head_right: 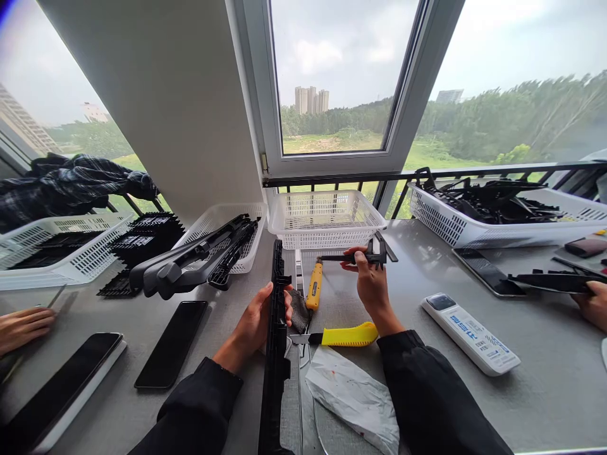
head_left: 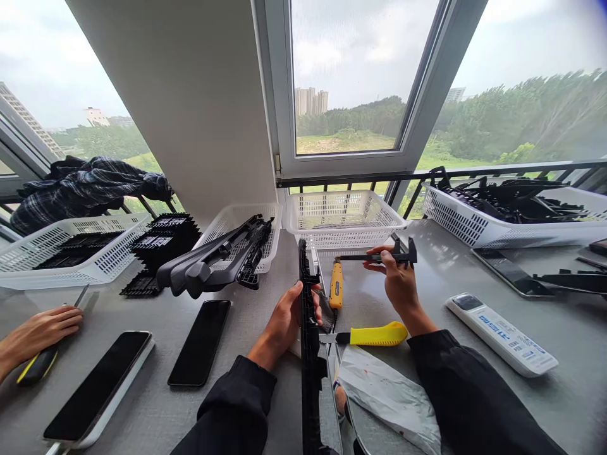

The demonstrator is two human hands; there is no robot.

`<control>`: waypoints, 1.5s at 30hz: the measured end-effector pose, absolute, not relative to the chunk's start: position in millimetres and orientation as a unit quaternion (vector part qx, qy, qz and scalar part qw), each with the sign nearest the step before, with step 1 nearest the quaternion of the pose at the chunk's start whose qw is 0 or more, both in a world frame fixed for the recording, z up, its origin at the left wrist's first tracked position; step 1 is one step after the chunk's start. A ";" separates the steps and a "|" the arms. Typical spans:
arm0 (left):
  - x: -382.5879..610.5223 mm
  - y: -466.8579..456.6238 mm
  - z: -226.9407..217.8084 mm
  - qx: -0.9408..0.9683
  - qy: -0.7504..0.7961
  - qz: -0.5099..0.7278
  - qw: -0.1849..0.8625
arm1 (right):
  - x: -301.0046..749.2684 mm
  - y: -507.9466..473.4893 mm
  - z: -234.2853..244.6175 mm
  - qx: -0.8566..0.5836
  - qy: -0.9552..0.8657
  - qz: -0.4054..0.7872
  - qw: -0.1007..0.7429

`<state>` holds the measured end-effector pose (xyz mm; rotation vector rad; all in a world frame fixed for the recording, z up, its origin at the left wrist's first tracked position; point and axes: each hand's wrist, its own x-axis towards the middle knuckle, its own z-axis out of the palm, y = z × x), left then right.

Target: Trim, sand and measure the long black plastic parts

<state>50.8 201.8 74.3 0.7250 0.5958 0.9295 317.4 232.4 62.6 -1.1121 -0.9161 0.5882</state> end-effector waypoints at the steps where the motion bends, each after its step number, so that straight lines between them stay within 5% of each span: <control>1: 50.8 201.5 75.0 0.336 0.277 0.432 0.790 | 316.1 232.3 62.3 -0.506 -0.419 0.265 0.706; 32: 49.4 201.6 78.7 0.356 0.375 0.384 0.765 | 330.7 229.8 63.6 -0.574 -0.371 0.162 0.712; 37: 38.5 207.3 82.4 0.432 0.460 0.366 0.684 | 332.2 231.3 59.1 -0.573 -0.375 0.165 0.710; 45: 10.7 234.9 69.1 0.563 0.640 0.340 0.398 | 334.9 231.8 57.0 -0.576 -0.359 0.162 0.717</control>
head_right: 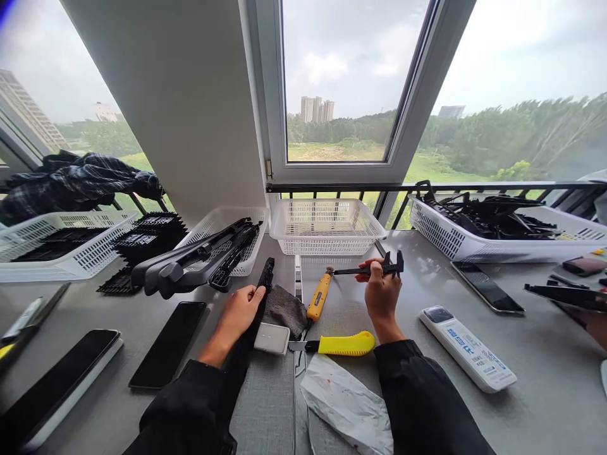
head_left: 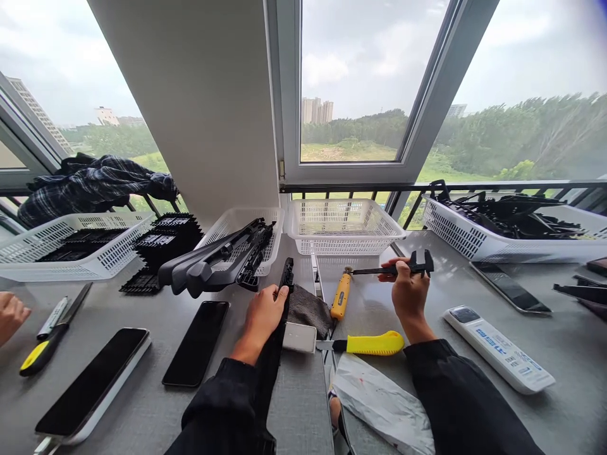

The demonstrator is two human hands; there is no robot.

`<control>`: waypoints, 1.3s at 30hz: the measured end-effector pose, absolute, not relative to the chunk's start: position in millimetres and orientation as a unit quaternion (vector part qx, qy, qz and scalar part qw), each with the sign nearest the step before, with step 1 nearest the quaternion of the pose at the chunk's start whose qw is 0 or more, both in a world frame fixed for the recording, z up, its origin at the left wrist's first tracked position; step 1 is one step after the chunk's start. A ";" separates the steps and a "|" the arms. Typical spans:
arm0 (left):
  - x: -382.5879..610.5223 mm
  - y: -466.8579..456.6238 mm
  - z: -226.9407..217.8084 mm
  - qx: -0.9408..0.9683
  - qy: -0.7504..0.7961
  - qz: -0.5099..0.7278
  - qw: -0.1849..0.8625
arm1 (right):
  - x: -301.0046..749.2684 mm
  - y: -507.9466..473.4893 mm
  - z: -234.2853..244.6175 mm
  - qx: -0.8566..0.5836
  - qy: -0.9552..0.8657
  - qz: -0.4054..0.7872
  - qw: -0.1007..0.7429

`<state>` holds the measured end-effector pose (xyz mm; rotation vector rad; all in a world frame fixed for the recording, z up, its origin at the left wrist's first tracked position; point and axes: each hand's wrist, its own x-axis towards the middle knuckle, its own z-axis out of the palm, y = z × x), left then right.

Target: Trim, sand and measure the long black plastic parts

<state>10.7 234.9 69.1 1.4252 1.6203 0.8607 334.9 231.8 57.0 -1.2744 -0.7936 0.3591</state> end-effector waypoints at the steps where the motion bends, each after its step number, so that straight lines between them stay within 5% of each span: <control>1: 8.3 236.2 69.0 0.571 0.653 0.333 0.369 | 334.7 231.6 57.4 -0.576 -0.356 0.160 0.719; 11: 31.2 207.2 91.0 0.659 0.632 0.348 0.212 | 332.4 233.8 58.0 -0.556 -0.359 0.175 0.729; 21: 108.5 209.8 74.9 0.754 0.478 0.278 0.355 | 331.3 233.2 55.2 -0.568 -0.366 0.182 0.715; 39: 95.8 227.3 58.6 0.693 0.513 0.309 0.401 | 341.4 236.2 55.2 -0.587 -0.340 0.155 0.718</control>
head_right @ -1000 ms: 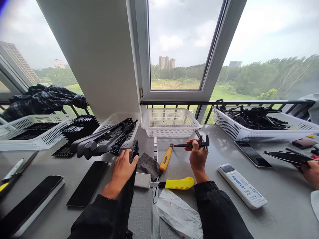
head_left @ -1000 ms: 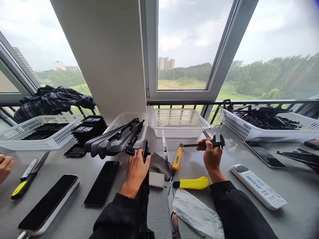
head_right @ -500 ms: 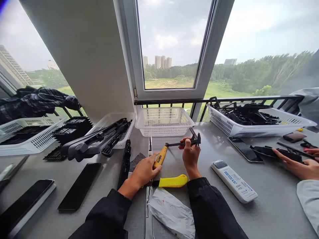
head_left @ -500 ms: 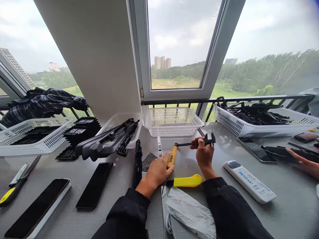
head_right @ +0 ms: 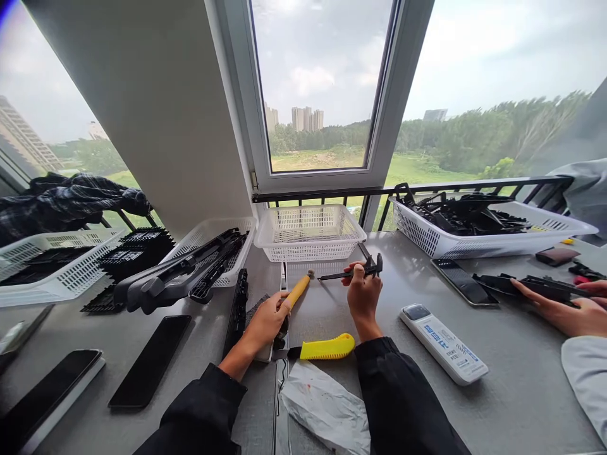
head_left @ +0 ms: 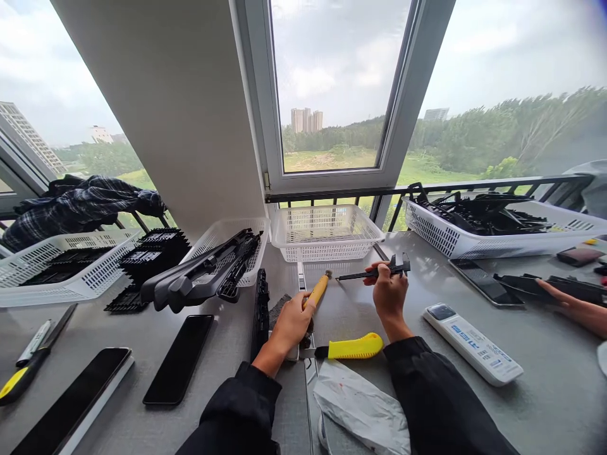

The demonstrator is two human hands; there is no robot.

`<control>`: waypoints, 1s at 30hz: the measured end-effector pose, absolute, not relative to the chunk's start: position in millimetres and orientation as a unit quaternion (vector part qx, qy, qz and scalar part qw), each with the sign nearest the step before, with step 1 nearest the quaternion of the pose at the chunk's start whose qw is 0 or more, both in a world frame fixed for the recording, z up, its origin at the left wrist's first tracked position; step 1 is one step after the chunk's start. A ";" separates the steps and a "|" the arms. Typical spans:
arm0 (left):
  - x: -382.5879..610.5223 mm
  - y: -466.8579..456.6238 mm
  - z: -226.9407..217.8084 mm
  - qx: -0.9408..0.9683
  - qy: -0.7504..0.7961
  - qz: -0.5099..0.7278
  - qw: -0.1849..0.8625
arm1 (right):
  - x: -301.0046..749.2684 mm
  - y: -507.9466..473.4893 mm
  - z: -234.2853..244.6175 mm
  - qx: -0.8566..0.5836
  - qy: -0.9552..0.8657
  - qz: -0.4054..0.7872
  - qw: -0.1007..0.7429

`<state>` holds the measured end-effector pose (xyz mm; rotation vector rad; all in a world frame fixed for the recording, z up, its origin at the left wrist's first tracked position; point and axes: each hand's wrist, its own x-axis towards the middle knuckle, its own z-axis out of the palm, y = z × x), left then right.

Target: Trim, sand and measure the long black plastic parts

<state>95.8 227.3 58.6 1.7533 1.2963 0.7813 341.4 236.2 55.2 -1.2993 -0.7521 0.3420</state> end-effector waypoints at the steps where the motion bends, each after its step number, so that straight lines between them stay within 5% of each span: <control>1: 95.6 228.5 57.8 0.692 0.513 0.309 0.405 | 342.2 236.4 55.1 -0.588 -0.339 0.154 0.718; 18: 95.5 228.2 55.0 0.687 0.536 0.281 0.402 | 342.9 235.8 55.7 -0.576 -0.317 0.168 0.734; 30: 92.2 251.6 35.8 0.581 0.497 0.403 0.503 | 347.2 238.6 51.3 -0.502 -0.326 0.360 0.716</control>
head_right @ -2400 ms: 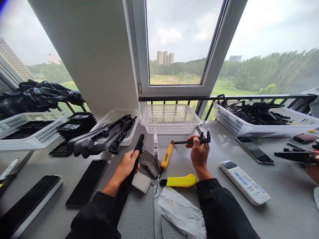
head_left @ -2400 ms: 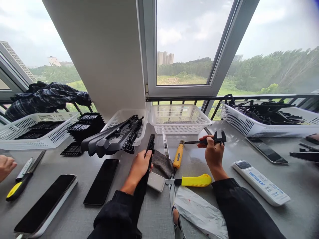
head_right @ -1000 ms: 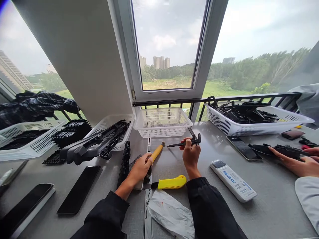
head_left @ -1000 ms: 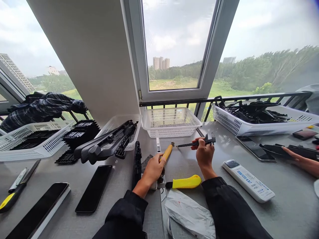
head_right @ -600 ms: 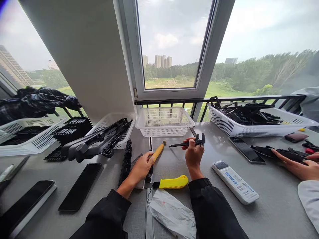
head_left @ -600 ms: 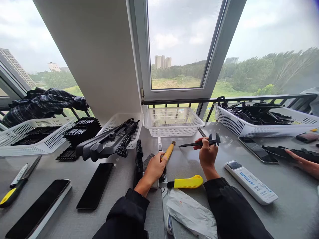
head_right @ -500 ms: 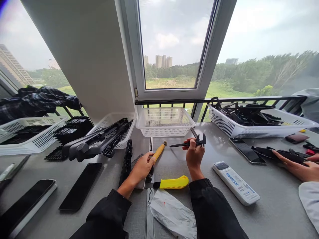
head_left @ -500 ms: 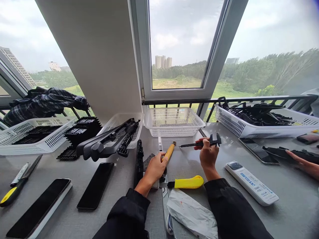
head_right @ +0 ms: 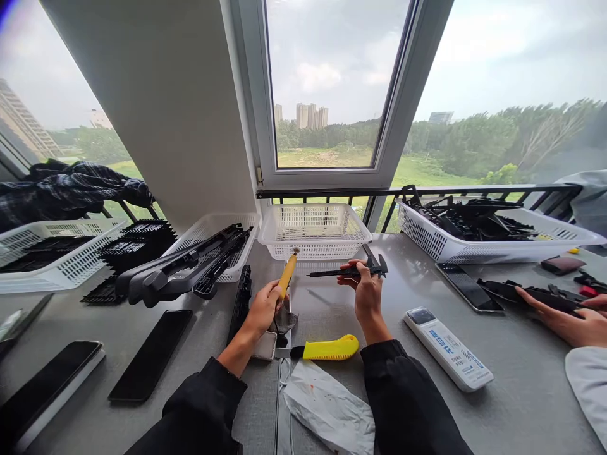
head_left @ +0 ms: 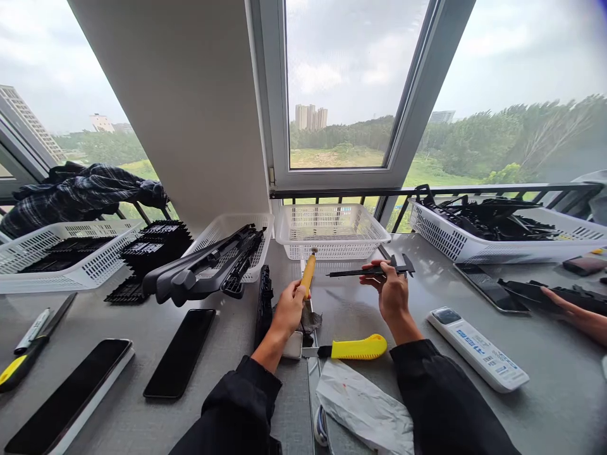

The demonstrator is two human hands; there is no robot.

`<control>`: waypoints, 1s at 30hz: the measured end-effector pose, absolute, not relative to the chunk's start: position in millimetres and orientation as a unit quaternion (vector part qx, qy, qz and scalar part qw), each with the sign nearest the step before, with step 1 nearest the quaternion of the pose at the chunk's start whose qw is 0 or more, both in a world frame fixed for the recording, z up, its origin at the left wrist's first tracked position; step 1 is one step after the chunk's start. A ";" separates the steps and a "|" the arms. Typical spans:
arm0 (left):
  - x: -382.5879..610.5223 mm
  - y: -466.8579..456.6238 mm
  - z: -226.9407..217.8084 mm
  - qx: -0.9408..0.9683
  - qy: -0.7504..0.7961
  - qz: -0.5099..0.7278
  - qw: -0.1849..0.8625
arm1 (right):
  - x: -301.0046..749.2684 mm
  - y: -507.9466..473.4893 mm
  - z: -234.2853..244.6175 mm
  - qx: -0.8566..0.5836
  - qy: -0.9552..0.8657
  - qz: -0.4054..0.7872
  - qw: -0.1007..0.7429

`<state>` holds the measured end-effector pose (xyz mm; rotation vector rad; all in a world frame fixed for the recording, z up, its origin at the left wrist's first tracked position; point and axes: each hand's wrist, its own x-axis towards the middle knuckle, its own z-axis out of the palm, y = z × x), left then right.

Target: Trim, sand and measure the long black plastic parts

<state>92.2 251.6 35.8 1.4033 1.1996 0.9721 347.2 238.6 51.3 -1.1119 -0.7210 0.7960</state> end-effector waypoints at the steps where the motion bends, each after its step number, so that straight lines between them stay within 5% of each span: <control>1: 92.2 251.6 35.2 0.579 0.487 0.407 0.511 | 348.8 239.1 49.9 -0.508 -0.324 0.370 0.708; 8: 96.5 240.9 38.4 0.604 0.419 0.394 0.552 | 338.5 244.5 33.9 -0.577 -0.362 0.488 0.547; 15: 98.1 241.3 37.6 0.606 0.403 0.401 0.556 | 325.3 242.1 30.8 -0.583 -0.385 0.534 0.476; 30: 97.0 236.9 36.7 0.675 0.435 0.382 0.457 | 323.4 240.8 29.1 -0.534 -0.403 0.544 0.507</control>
